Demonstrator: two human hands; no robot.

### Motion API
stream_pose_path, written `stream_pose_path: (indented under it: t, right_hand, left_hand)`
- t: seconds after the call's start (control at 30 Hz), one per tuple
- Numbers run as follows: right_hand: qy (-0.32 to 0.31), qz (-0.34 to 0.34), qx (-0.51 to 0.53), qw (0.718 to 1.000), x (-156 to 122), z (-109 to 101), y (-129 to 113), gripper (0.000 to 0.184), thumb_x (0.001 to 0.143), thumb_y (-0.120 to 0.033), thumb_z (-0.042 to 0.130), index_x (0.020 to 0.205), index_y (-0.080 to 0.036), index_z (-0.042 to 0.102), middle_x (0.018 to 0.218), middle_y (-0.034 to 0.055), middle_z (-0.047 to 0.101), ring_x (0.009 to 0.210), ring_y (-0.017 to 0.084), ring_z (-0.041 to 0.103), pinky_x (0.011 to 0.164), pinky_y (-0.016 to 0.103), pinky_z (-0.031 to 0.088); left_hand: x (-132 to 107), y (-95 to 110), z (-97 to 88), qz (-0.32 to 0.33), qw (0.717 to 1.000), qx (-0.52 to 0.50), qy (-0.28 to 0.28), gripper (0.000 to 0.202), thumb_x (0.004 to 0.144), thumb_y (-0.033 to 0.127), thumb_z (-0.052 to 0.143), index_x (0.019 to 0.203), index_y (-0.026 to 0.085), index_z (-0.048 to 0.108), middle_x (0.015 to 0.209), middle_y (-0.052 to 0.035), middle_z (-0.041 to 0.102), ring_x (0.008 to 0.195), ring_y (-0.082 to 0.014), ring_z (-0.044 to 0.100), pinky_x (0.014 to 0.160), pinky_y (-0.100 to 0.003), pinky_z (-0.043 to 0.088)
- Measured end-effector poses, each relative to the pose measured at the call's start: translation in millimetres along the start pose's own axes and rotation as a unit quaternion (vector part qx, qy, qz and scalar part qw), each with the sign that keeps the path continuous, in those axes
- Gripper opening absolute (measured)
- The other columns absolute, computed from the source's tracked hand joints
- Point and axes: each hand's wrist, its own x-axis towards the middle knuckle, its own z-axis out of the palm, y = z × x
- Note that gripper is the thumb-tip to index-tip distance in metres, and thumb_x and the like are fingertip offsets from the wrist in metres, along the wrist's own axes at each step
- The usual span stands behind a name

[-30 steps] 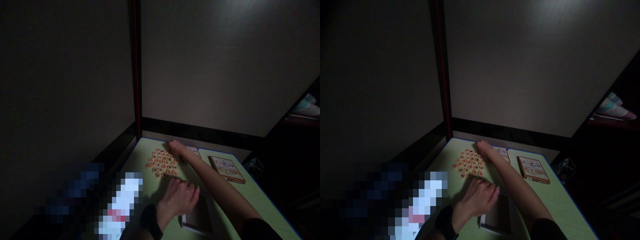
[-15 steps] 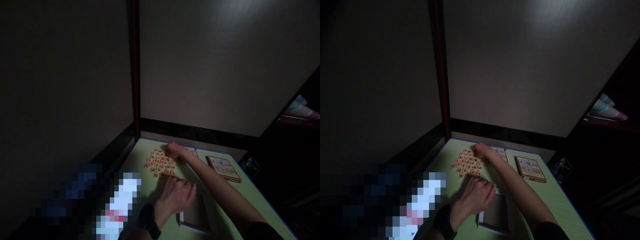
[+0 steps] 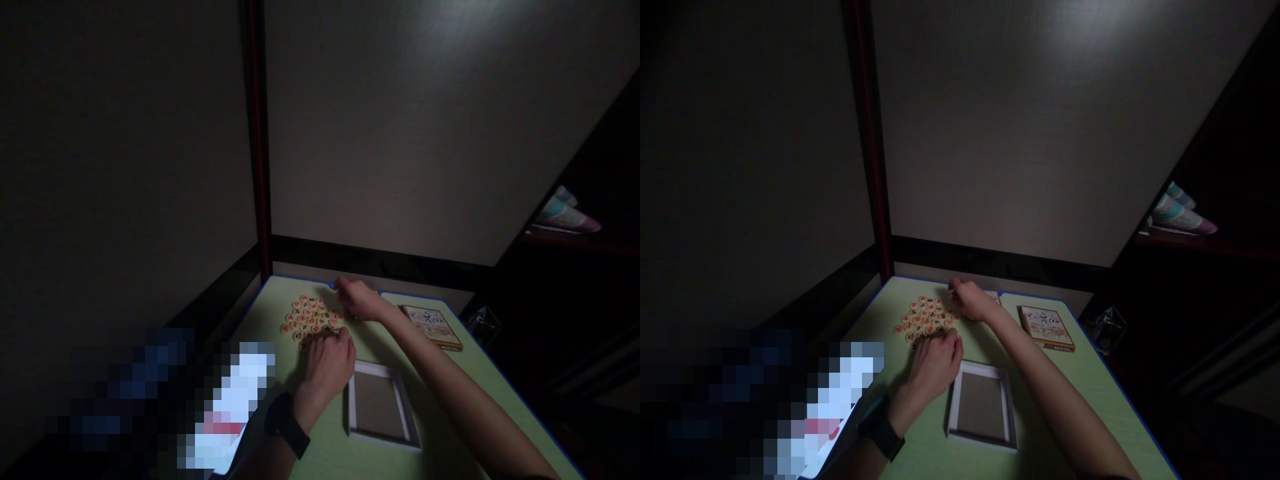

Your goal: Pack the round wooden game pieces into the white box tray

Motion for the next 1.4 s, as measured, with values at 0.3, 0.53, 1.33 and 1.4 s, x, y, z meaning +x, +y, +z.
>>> stream_pose_path:
  t: [0.3, 0.53, 1.33, 1.4]
  right_hand:
    - [0.077, -0.043, 0.185, 0.979, -143, 14, 2, 0.017, 0.083, -0.01, 0.055, 0.096, -0.017, 0.064, 0.092, 0.0059, 0.064, 0.072, 0.014, 0.059, 0.066, 0.025, 0.046]
    - [0.071, -0.071, 0.145, 0.984, -159, 47, -15, 0.018, 0.087, -0.012, 0.055, 0.102, -0.018, 0.061, 0.096, 0.0063, 0.064, 0.083, 0.017, 0.061, 0.075, 0.027, 0.047]
    - [0.206, -0.034, 0.187, 0.96, -159, 60, 10, 0.016, 0.082, -0.011, 0.06, 0.096, -0.018, 0.062, 0.089, 0.0057, 0.061, 0.079, 0.018, 0.059, 0.07, 0.03, 0.047]
    - [0.203, -0.041, 0.182, 0.961, -159, 61, 8, 0.015, 0.082, -0.01, 0.06, 0.094, -0.018, 0.062, 0.09, 0.0062, 0.061, 0.08, 0.018, 0.059, 0.072, 0.03, 0.048]
  left_hand:
    - [-1, 1, 4.7, 0.036, 0.997, -0.038, -0.054, 0.031, 0.091, 0.025, 0.042, 0.086, 0.019, 0.072, 0.088, -0.011, 0.075, 0.082, -0.0215, 0.069, 0.075, -0.03, 0.047]
    - [2, 2, 14.8, 0.048, 0.99, -0.112, -0.071, 0.025, 0.083, 0.016, 0.047, 0.078, 0.017, 0.072, 0.08, -0.0065, 0.074, 0.072, -0.0161, 0.064, 0.067, -0.024, 0.043]
    - [-7, -3, 15.5, 0.126, 0.985, -0.095, -0.068, 0.025, 0.072, 0.041, 0.068, 0.092, 0.025, 0.071, 0.075, 0.0001, 0.071, 0.069, -0.0182, 0.063, 0.061, -0.024, 0.04]
    - [-5, -4, 19.0, 0.128, 0.984, -0.1, -0.067, 0.022, 0.074, 0.038, 0.066, 0.091, 0.025, 0.071, 0.074, 0.0006, 0.07, 0.067, -0.0169, 0.062, 0.061, -0.024, 0.039]
